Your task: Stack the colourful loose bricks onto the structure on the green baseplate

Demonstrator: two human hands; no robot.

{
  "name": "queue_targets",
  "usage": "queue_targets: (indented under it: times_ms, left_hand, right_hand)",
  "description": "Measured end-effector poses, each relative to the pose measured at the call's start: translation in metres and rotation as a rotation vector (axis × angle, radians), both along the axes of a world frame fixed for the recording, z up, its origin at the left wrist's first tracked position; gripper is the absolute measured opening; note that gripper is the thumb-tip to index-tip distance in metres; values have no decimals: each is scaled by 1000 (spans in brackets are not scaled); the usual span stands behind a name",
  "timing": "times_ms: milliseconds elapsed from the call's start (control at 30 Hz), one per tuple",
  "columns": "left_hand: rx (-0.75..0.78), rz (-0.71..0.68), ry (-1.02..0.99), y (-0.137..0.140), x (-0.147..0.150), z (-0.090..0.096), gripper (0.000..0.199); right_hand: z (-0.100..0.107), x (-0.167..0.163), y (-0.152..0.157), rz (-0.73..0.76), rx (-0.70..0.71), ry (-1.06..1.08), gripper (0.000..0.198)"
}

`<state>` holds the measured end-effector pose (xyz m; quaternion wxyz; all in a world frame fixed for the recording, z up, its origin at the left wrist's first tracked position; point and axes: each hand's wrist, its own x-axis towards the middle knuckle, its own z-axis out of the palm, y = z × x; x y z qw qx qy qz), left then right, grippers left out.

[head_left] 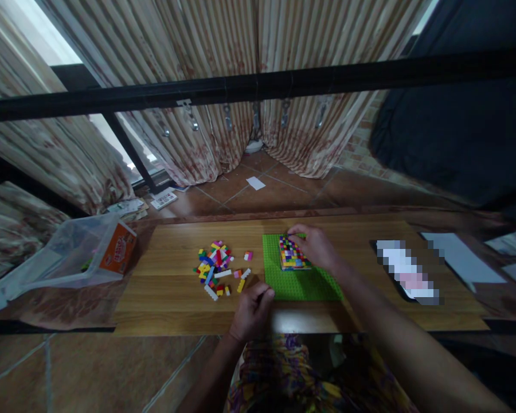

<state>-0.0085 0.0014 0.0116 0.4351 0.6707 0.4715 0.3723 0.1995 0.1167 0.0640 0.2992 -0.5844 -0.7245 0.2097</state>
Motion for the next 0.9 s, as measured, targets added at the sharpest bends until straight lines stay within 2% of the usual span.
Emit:
queue_targets:
  times_ms: [200, 533, 900]
  left_hand:
    - [-4, 6, 9, 0, 1, 2, 36]
    - [3, -12, -2, 1, 0, 1, 33]
    - [6, -16, 22, 2, 1, 0, 32]
  right_hand:
    - [-10, -5, 8, 2, -79, 17, 13]
    - [-20, -3, 20, 63, -214, 196, 14]
    - [-17, 5, 33, 154, -318, 287, 11]
